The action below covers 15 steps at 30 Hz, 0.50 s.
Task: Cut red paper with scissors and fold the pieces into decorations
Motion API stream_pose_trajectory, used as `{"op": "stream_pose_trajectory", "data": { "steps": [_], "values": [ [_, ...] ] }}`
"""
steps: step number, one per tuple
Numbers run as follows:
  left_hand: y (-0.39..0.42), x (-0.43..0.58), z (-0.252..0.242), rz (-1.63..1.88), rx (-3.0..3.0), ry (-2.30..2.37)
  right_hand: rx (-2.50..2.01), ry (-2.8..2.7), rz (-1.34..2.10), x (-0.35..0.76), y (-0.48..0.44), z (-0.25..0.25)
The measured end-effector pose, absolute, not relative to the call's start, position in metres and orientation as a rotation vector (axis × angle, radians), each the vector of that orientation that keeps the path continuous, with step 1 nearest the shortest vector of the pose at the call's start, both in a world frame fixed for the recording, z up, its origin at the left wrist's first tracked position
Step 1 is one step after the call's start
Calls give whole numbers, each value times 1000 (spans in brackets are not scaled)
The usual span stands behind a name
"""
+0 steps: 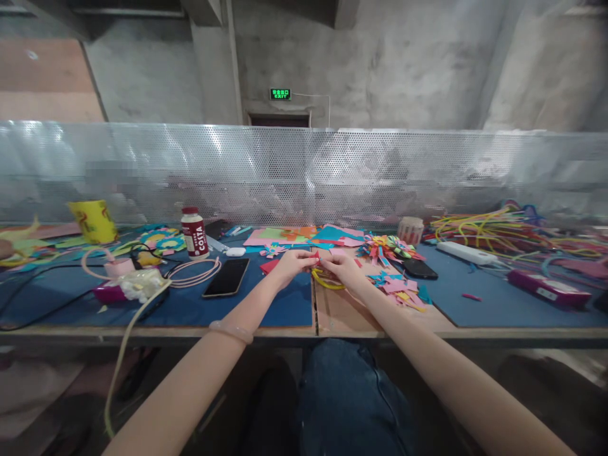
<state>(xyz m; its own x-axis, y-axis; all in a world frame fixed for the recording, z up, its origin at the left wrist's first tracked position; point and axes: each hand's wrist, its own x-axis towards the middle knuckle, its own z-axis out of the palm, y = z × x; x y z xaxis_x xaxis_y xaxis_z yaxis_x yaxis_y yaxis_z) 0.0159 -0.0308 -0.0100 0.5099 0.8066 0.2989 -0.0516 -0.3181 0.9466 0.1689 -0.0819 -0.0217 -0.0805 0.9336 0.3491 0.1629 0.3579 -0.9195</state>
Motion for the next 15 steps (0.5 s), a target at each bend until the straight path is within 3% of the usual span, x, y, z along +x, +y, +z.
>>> {"op": "stream_pose_trajectory", "data": {
  "steps": [7, 15],
  "values": [
    [-32, 15, -10, 1014, 1603, 681, -1048, -1687, 31, 165, -76, -27],
    [-31, 15, -10, 1005, 1586, 680, -1068, -1791, -192, 165, -79, -27]
  ]
}}
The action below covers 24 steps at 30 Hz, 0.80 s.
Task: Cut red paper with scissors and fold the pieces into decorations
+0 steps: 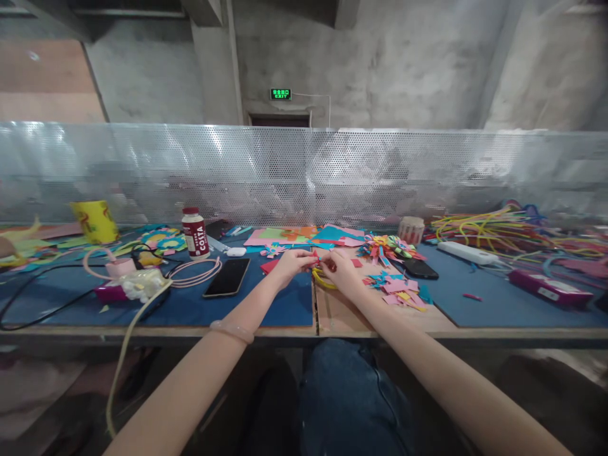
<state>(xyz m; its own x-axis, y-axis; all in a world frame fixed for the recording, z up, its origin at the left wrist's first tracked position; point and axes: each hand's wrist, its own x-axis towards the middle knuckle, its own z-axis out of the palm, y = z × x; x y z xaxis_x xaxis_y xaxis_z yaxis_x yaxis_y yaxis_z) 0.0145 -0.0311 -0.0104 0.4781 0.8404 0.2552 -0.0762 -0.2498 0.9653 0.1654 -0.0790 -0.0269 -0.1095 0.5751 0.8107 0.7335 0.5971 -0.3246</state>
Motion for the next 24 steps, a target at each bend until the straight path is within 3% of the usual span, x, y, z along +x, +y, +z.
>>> {"op": "stream_pose_trajectory", "data": {
  "steps": [24],
  "values": [
    [-29, 13, -11, 926, 1465, 636, -1170, -1791, -297, 164, -80, -29]
  ]
}}
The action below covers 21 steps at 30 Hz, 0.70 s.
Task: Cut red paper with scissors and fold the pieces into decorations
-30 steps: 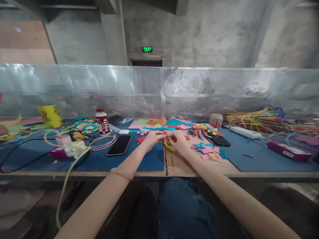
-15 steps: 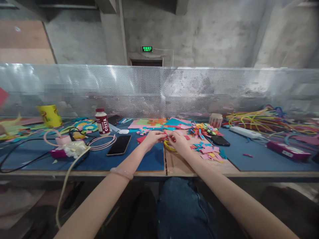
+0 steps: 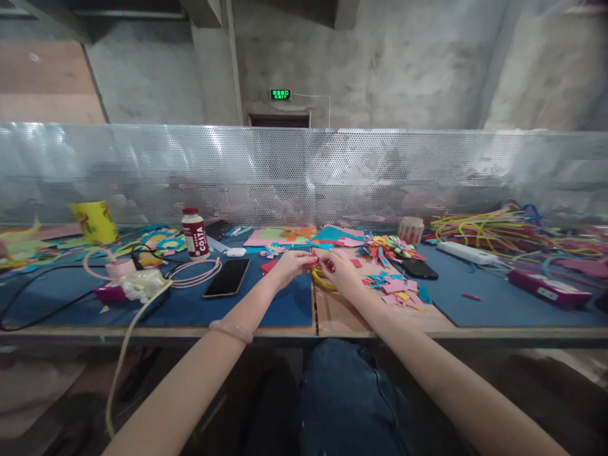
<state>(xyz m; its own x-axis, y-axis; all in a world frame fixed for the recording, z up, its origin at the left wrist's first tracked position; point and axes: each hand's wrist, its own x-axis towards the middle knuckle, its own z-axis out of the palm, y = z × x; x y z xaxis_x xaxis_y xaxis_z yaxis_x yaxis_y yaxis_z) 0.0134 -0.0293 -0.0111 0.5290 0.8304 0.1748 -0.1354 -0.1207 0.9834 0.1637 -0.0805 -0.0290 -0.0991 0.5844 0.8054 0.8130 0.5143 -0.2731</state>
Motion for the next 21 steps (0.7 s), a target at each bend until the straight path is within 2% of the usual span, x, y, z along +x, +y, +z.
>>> {"op": "stream_pose_trajectory", "data": {
  "steps": [21],
  "values": [
    [-34, 13, -8, 882, 1514, 555, -1028, -1771, -226, 165, -77, -27]
  ]
}}
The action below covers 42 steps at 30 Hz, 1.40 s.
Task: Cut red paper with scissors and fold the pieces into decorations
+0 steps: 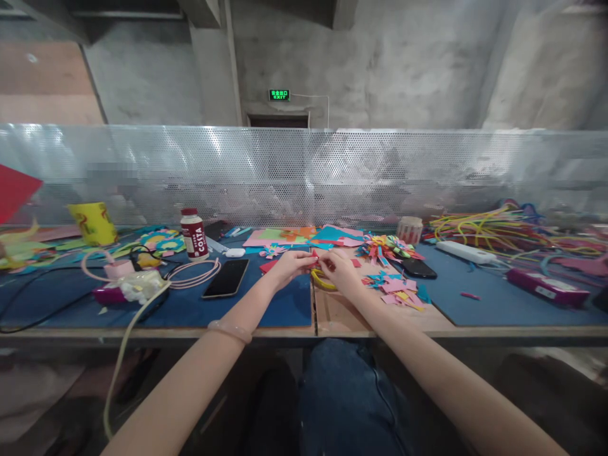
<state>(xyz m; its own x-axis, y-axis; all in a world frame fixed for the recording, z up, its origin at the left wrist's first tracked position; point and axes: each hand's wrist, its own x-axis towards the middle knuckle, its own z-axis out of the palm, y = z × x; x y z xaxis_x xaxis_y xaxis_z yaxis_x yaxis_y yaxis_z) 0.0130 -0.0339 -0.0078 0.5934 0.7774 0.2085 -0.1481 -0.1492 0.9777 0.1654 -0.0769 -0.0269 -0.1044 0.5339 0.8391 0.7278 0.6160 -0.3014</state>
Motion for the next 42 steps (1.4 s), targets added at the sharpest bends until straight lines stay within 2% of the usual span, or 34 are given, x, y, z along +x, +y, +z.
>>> {"op": "stream_pose_trajectory", "data": {
  "steps": [12, 25, 37, 42],
  "values": [
    [-27, 12, -10, 993, 1720, 625, -1142, -1644, 80, 164, -83, -22],
    [-36, 16, -6, 974, 1630, 656, -1110, -1665, 289, 162, -79, -29],
    [-32, 16, -8, 997, 1592, 689, -1044, -1537, 789, 158, -84, -25],
    [-31, 15, -8, 978, 1631, 729, -1079, -1585, 692, 159, -80, -29]
  ]
}}
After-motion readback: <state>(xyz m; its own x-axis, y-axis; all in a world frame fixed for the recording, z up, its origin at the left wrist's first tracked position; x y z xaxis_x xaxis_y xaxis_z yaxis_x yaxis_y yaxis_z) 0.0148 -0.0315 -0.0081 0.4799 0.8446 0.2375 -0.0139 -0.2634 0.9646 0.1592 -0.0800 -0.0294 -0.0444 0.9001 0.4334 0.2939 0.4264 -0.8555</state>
